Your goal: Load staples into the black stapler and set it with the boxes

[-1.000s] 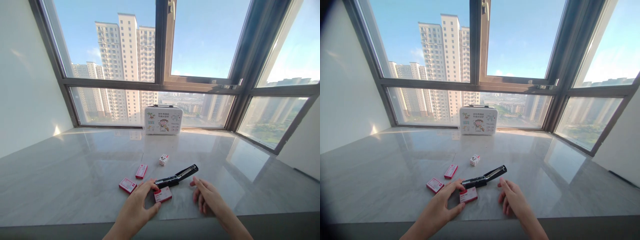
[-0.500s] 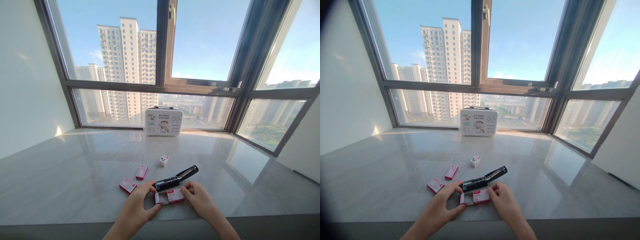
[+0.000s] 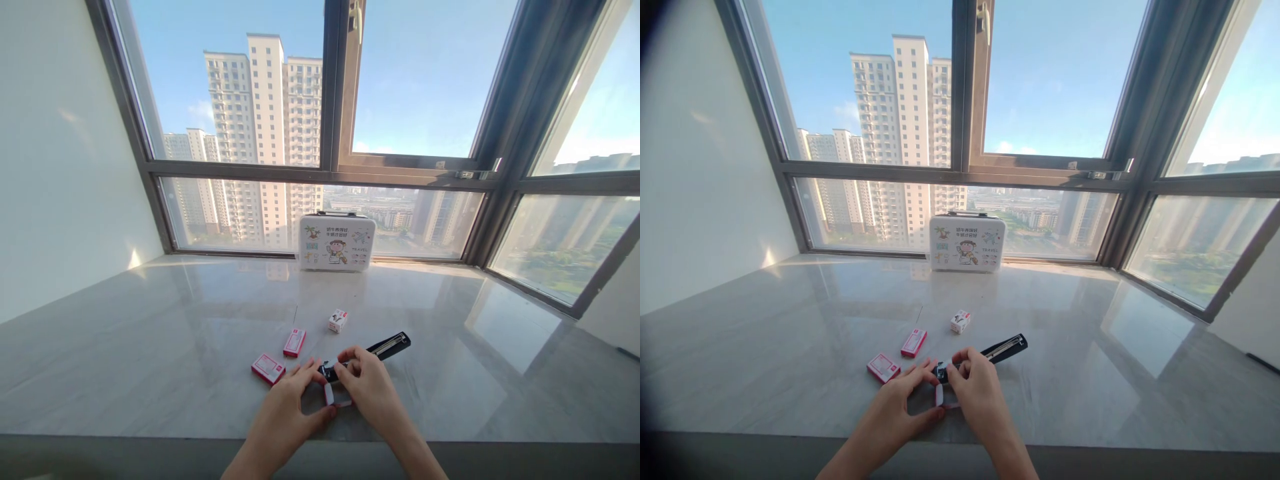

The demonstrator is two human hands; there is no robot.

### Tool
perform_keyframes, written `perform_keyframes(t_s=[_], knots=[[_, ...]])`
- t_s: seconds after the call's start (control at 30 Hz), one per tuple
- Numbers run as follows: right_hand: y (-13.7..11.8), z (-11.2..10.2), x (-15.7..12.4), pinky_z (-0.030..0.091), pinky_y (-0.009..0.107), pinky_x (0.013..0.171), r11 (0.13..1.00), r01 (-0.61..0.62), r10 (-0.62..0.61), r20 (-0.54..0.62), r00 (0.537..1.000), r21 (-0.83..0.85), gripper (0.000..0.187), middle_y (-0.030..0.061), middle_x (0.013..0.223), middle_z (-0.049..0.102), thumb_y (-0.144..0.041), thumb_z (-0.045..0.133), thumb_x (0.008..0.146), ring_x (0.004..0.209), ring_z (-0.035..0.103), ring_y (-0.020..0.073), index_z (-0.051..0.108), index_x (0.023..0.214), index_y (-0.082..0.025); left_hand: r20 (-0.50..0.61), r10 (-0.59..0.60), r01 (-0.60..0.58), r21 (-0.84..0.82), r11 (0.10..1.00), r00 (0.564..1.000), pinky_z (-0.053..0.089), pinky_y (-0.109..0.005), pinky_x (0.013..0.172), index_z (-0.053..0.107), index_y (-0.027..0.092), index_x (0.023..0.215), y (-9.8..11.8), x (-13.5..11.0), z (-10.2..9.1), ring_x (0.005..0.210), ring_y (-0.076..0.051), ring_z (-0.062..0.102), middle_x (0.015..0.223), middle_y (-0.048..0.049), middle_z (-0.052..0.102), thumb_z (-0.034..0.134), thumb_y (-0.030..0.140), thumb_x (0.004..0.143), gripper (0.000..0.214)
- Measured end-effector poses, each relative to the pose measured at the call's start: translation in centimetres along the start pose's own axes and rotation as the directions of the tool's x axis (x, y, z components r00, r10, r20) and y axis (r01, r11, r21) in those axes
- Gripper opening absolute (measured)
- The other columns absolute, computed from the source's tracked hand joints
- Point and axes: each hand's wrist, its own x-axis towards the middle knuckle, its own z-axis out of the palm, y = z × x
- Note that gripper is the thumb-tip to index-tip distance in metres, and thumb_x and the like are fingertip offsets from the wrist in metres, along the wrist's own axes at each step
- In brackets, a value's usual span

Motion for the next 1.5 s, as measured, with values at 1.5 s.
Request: perform_keyframes(t_s=[1.5], knots=[[4.9, -12.4, -0.1, 0.019, 0.021, 0.036, 0.961, -0.206, 0.205, 0.025, 0.979, 0.186, 0.067, -0.0029, 0.063, 0.058, -0.075, 0.055, 0.079, 0.036, 0.036, 0.0074, 0.060, 0.114, -0.019, -0.148, -0.028, 0.066, 0.264, 0.962, 0.989, 0.039, -0.033, 0.074, 0.065, 0.029, 0.125, 2.0, 0.3, 3.4, 0.081, -0.024, 0.064, 0.080, -0.0031, 0.069, 0.042, 0.053, 0.097, 0.043]])
